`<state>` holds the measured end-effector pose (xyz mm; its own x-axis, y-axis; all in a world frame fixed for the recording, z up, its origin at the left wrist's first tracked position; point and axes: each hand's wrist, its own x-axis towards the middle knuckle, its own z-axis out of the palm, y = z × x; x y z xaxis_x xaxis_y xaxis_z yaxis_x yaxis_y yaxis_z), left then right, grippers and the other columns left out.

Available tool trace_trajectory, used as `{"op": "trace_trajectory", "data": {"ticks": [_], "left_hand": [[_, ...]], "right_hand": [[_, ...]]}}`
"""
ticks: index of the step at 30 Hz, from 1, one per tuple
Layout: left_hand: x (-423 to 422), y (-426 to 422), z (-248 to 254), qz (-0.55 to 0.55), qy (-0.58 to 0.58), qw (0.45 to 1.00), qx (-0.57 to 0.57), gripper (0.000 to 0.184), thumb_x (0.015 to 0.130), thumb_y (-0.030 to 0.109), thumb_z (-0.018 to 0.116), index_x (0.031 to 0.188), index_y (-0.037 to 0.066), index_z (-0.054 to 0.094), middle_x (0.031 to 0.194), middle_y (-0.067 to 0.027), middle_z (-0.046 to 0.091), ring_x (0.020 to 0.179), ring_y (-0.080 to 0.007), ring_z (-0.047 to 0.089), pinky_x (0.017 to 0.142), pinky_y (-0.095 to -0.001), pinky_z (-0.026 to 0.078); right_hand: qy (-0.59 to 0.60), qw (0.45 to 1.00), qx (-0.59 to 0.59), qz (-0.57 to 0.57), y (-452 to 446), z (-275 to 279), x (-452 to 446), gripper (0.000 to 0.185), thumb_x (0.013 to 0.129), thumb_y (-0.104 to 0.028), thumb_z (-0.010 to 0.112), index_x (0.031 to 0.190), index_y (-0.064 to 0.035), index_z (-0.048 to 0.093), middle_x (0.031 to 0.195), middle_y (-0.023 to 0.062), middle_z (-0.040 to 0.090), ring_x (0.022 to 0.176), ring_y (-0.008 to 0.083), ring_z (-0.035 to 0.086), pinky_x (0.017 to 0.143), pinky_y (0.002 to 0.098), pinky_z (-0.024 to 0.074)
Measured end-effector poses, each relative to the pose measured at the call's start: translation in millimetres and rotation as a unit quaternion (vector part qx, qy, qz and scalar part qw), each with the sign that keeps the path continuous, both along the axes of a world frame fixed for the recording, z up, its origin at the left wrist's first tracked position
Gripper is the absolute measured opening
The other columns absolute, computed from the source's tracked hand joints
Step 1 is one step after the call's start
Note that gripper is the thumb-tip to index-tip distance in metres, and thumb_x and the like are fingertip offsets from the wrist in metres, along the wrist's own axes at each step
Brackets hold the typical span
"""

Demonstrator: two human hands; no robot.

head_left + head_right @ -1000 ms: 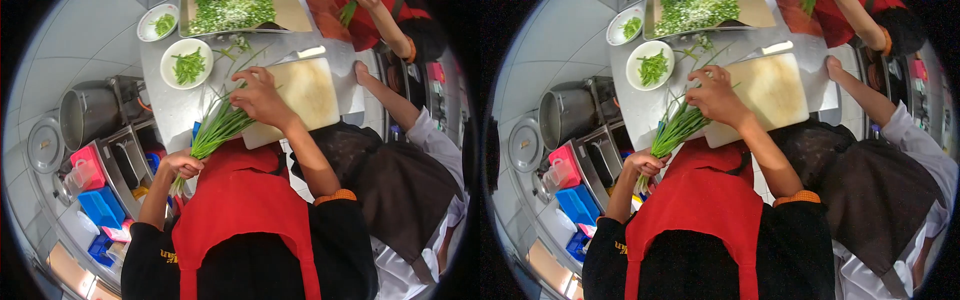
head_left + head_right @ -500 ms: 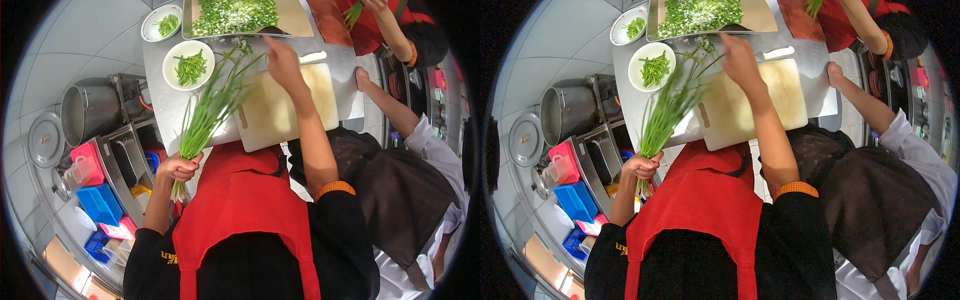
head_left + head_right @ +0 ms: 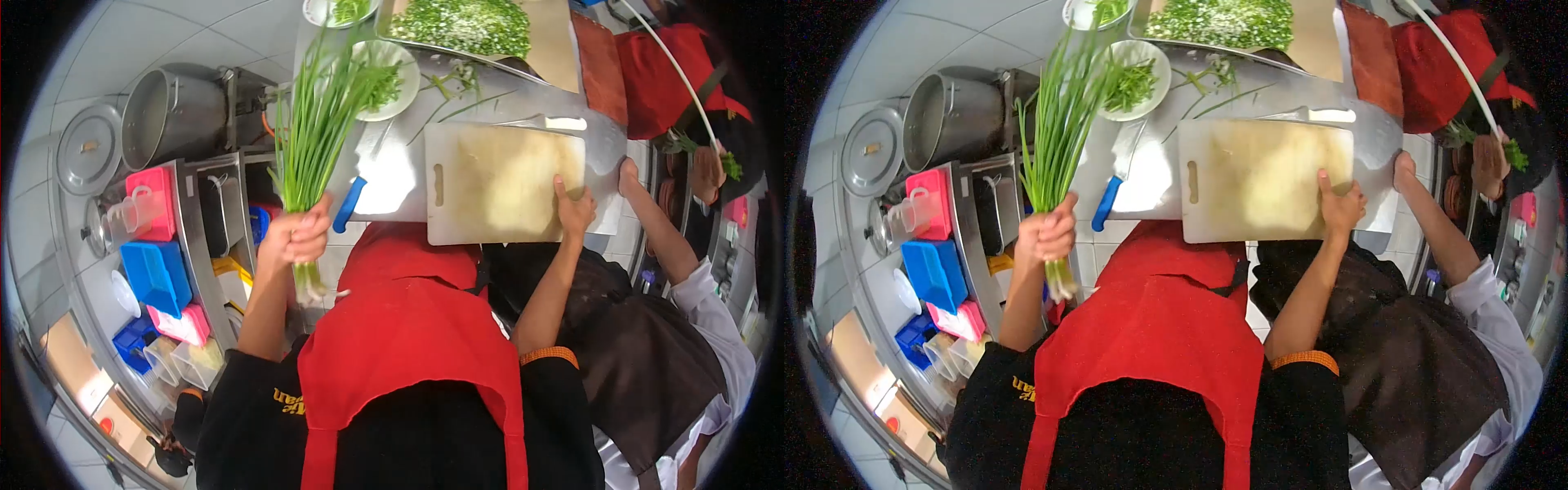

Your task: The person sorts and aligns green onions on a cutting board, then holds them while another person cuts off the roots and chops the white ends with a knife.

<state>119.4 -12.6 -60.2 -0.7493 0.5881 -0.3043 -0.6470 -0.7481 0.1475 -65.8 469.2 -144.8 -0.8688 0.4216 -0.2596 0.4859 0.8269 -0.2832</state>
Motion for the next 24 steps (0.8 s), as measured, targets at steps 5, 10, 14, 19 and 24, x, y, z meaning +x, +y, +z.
{"op": "trace_trajectory", "data": {"ticks": [5, 10, 14, 19, 24], "left_hand": [[-46.3, 23.2, 20.3, 0.141, 0.102, 0.981, 0.090, 0.018, 0.103, 0.025, 0.046, 0.093, 0.013, 0.037, 0.061, 0.0052, 0.040, 0.040, -0.0051, 0.037, 0.039, -0.0227, 0.034], [-78.1, 34.1, 42.9, 0.207, 0.120, 0.963, 0.128, 0.015, 0.104, 0.024, 0.042, 0.103, 0.009, 0.040, 0.066, 0.0022, 0.043, 0.047, -0.0080, 0.043, 0.047, -0.0250, 0.040], [-93.9, 32.6, 47.0, 0.200, 0.157, 0.955, 0.156, 0.017, 0.105, 0.025, 0.038, 0.107, 0.009, 0.043, 0.067, 0.0029, 0.041, 0.048, -0.0076, 0.041, 0.051, -0.0258, 0.040], [-105.9, 34.1, 53.2, 0.197, 0.160, 0.954, 0.161, 0.018, 0.105, 0.025, 0.039, 0.108, 0.009, 0.045, 0.068, 0.0026, 0.042, 0.048, -0.0077, 0.042, 0.051, -0.0252, 0.041], [-118.8, 38.3, 61.4, 0.206, 0.134, 0.942, 0.228, 0.019, 0.104, 0.025, 0.043, 0.107, 0.007, 0.047, 0.069, 0.0017, 0.044, 0.049, -0.0078, 0.042, 0.051, -0.0242, 0.040]], "right_hand": [[0.010, 1.000, 0.008, 0.007, 5.3, -9.3, -2.5, 0.107, 0.064, -0.072, 0.073, 0.138, 0.0006, 0.047, 0.139, 0.0286, 0.042, 0.130, 0.0467, 0.037, 0.110, 0.0521, 0.0301], [0.008, 1.000, 0.016, 0.010, -7.3, -4.0, 5.5, 0.105, 0.065, -0.072, 0.072, 0.135, 0.0012, 0.049, 0.136, 0.0271, 0.045, 0.128, 0.0453, 0.040, 0.108, 0.0517, 0.0333], [0.023, 1.000, 0.016, 0.013, -18.2, -5.4, 15.2, 0.104, 0.065, -0.072, 0.072, 0.135, 0.0012, 0.049, 0.136, 0.0265, 0.045, 0.127, 0.0458, 0.041, 0.107, 0.0545, 0.0344], [0.001, 1.000, -0.005, -0.004, -48.0, 8.4, 28.6, 0.103, 0.067, -0.072, 0.071, 0.135, 0.0023, 0.048, 0.137, 0.0244, 0.044, 0.128, 0.0467, 0.038, 0.100, 0.0634, 0.0356], [-0.006, 1.000, -0.010, -0.014, -75.8, 12.1, 44.1, 0.099, 0.071, -0.069, 0.069, 0.135, 0.0023, 0.046, 0.136, 0.0241, 0.043, 0.127, 0.0462, 0.039, 0.098, 0.0650, 0.0361]]}}
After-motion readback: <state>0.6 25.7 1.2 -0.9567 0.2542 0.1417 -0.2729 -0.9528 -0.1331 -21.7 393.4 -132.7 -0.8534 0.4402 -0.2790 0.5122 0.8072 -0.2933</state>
